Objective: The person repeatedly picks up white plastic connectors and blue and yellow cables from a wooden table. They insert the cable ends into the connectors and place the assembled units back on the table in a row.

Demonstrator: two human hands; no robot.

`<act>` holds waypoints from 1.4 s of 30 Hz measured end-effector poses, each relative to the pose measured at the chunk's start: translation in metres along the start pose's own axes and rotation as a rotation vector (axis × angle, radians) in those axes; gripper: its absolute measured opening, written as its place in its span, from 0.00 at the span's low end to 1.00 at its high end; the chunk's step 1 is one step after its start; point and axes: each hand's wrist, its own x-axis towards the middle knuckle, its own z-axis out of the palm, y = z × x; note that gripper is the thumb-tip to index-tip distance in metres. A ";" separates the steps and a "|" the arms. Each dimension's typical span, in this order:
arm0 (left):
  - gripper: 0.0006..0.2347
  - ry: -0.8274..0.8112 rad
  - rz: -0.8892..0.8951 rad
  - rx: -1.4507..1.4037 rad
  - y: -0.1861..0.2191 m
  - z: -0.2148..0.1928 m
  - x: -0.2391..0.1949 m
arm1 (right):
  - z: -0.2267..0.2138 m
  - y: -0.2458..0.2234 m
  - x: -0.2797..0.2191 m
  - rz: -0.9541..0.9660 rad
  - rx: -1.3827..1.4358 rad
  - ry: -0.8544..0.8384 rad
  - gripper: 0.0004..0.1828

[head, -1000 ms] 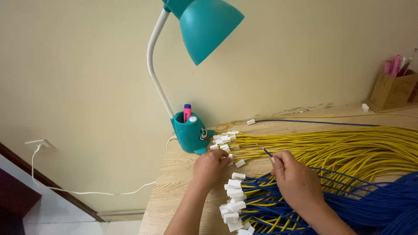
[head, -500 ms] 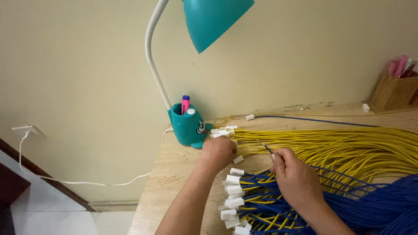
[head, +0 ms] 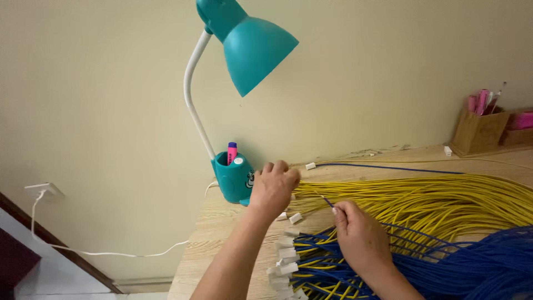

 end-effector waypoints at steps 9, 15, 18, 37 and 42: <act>0.12 0.049 -0.531 -1.207 0.032 -0.033 -0.057 | 0.007 0.018 0.013 -0.334 0.132 0.260 0.12; 0.05 0.104 -0.483 -1.748 0.035 -0.007 -0.073 | -0.017 -0.017 -0.003 -0.080 0.355 -0.115 0.16; 0.07 0.045 -0.372 -1.764 0.036 -0.003 -0.075 | -0.007 -0.007 0.003 -0.081 0.463 -0.191 0.16; 0.11 0.070 -0.530 -1.896 0.020 0.012 -0.087 | -0.037 -0.006 0.009 -0.126 0.341 -0.075 0.11; 0.08 -0.014 -0.451 -1.979 0.024 0.028 -0.088 | -0.039 -0.012 0.007 -0.252 0.283 -0.014 0.07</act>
